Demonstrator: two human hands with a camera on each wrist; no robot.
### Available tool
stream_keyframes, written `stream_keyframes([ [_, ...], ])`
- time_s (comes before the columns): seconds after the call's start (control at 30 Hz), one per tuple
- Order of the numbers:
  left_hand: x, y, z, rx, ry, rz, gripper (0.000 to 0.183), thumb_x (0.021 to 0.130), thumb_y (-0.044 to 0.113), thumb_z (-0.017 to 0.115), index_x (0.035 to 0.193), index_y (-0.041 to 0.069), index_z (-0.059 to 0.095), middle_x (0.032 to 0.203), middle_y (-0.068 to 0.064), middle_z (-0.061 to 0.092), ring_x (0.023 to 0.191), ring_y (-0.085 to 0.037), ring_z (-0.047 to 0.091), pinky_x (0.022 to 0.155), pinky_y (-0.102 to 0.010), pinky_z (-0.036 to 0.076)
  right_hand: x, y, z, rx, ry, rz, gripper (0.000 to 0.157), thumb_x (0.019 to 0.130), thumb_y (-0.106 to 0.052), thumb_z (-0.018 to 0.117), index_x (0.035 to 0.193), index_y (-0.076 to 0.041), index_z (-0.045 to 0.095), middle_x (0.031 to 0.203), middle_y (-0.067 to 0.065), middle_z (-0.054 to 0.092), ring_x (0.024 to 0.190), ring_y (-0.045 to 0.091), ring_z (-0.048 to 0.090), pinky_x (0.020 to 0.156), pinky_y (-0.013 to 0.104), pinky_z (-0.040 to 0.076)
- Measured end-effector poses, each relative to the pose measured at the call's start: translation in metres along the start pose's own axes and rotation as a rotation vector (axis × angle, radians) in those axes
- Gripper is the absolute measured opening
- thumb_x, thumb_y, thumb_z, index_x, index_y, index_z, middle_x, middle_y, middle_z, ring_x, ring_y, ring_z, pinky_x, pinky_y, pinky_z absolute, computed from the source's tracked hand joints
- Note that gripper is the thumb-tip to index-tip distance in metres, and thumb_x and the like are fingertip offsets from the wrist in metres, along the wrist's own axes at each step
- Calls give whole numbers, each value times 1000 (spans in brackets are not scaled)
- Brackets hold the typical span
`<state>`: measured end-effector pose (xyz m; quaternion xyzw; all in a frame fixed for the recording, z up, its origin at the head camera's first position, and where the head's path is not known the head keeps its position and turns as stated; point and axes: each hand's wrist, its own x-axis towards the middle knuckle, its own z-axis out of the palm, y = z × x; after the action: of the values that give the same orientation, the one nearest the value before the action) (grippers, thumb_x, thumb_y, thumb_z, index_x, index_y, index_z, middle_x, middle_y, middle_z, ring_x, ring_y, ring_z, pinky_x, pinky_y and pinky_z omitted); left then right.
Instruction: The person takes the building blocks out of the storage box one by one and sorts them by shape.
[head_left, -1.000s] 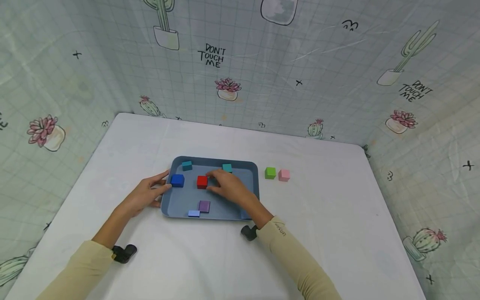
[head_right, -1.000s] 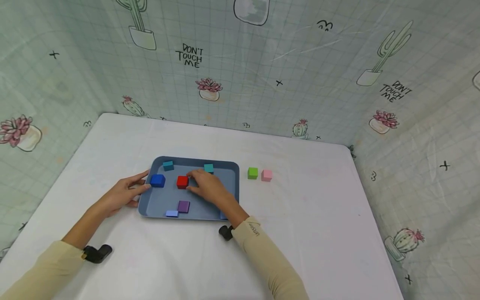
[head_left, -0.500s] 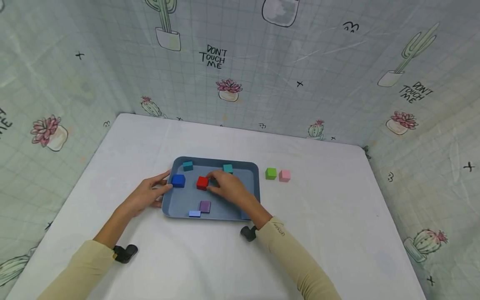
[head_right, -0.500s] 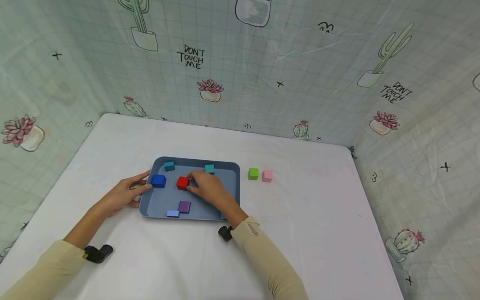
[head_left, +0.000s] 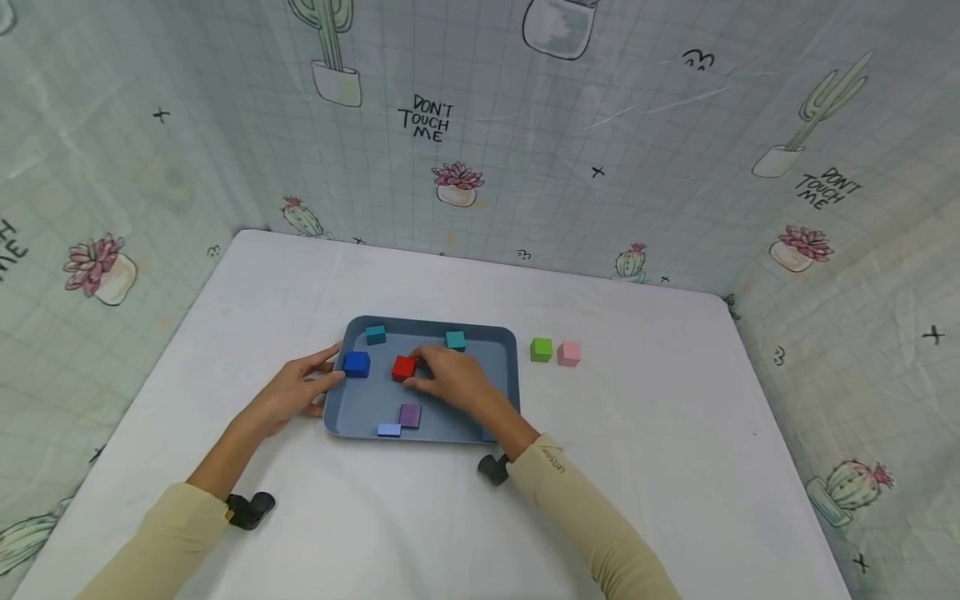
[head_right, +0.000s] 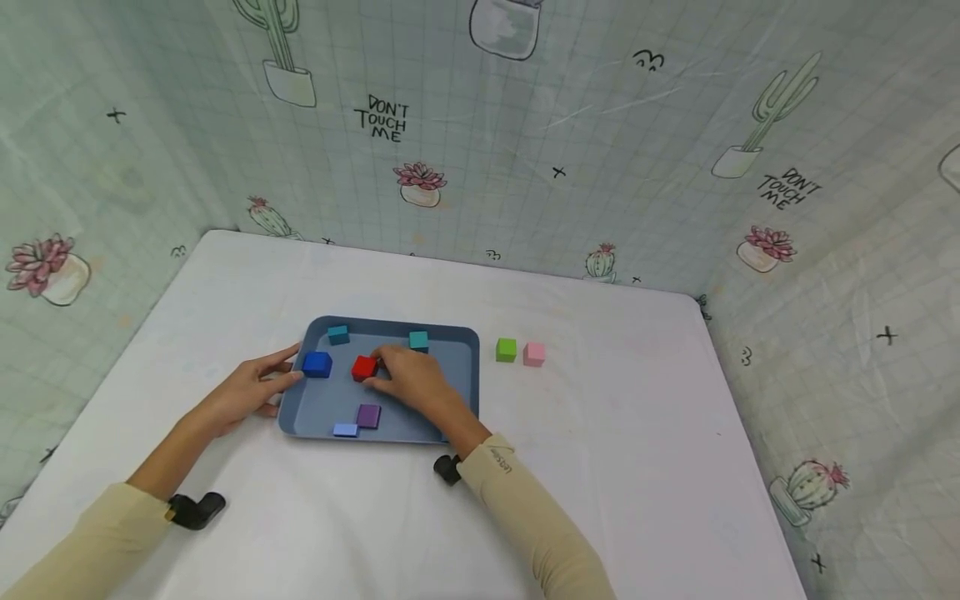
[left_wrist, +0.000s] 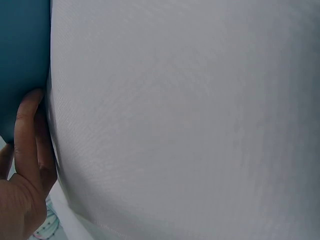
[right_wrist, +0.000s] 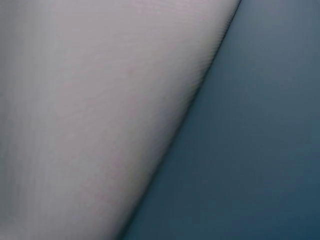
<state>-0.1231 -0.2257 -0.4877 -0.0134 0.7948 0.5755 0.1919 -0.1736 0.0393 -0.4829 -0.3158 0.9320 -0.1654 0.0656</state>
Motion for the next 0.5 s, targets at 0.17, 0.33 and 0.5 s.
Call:
stream_keyframes([
  [0.17, 0, 0, 0, 6, 2, -7, 66, 96, 21, 56, 151, 16, 20, 130, -27, 35, 104, -39, 51, 66, -36, 55, 0, 0, 1, -1, 11, -6, 41, 88, -39, 66, 119, -12, 59, 103, -3, 64, 83, 6, 54, 72, 19, 47],
  [0.33, 0, -2, 0, 3, 2, -5, 66, 96, 21, 56, 151, 16, 20, 130, -27, 35, 106, -42, 50, 68, -37, 55, 0, 2, 1, 12, 16, -10, 41, 89, -37, 65, 121, -11, 59, 107, -2, 65, 87, 6, 56, 77, 19, 48],
  [0.5, 0, -2, 0, -2, 4, 4, 66, 96, 20, 56, 151, 15, 20, 130, -28, 35, 107, -43, 50, 68, -37, 55, -1, 4, 0, 32, 35, -17, 42, 90, -36, 65, 122, -10, 59, 107, -1, 65, 91, 8, 58, 78, 20, 48],
])
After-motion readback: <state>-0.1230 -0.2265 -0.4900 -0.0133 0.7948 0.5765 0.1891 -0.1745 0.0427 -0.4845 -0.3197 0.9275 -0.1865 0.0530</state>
